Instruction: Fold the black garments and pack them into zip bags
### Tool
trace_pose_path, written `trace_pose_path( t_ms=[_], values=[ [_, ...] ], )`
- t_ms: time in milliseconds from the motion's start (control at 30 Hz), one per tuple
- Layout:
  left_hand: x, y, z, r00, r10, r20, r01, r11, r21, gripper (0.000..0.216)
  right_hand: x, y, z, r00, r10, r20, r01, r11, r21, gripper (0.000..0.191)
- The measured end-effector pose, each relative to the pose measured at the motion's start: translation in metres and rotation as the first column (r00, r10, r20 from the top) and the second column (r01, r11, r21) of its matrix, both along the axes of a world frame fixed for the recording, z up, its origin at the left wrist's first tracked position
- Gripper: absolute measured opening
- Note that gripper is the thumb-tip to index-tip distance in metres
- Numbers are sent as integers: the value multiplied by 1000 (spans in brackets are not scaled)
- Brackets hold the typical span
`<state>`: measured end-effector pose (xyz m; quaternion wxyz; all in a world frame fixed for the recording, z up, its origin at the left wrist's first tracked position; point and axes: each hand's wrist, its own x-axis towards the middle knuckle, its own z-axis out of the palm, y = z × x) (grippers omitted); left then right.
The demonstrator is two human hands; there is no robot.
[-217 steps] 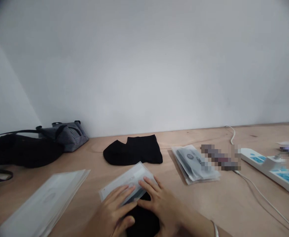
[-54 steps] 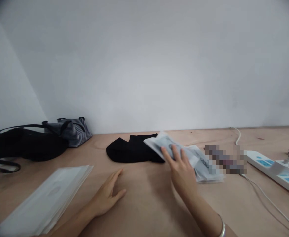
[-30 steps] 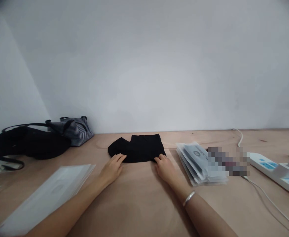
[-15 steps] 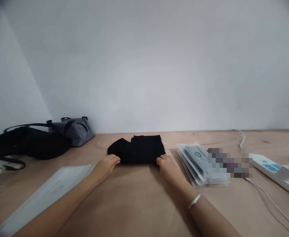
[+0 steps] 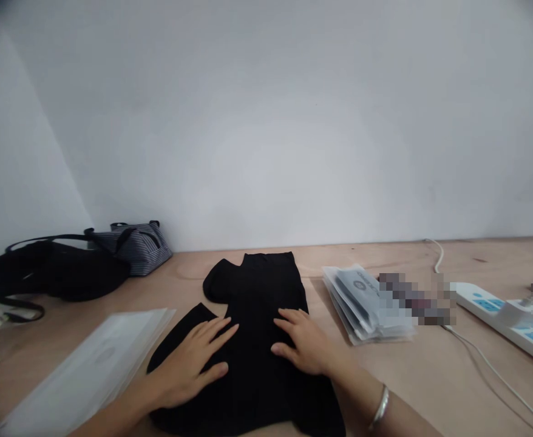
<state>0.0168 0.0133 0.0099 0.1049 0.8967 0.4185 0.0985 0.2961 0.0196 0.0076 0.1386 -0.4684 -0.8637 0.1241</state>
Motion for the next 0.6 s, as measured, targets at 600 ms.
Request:
trace_pose_path(
  t_ms=[600],
  values=[
    [-47, -54, 6, 965, -80, 248, 72, 996, 45, 35, 16, -69, 22, 987, 130, -93, -144, 975, -168, 31]
  ],
)
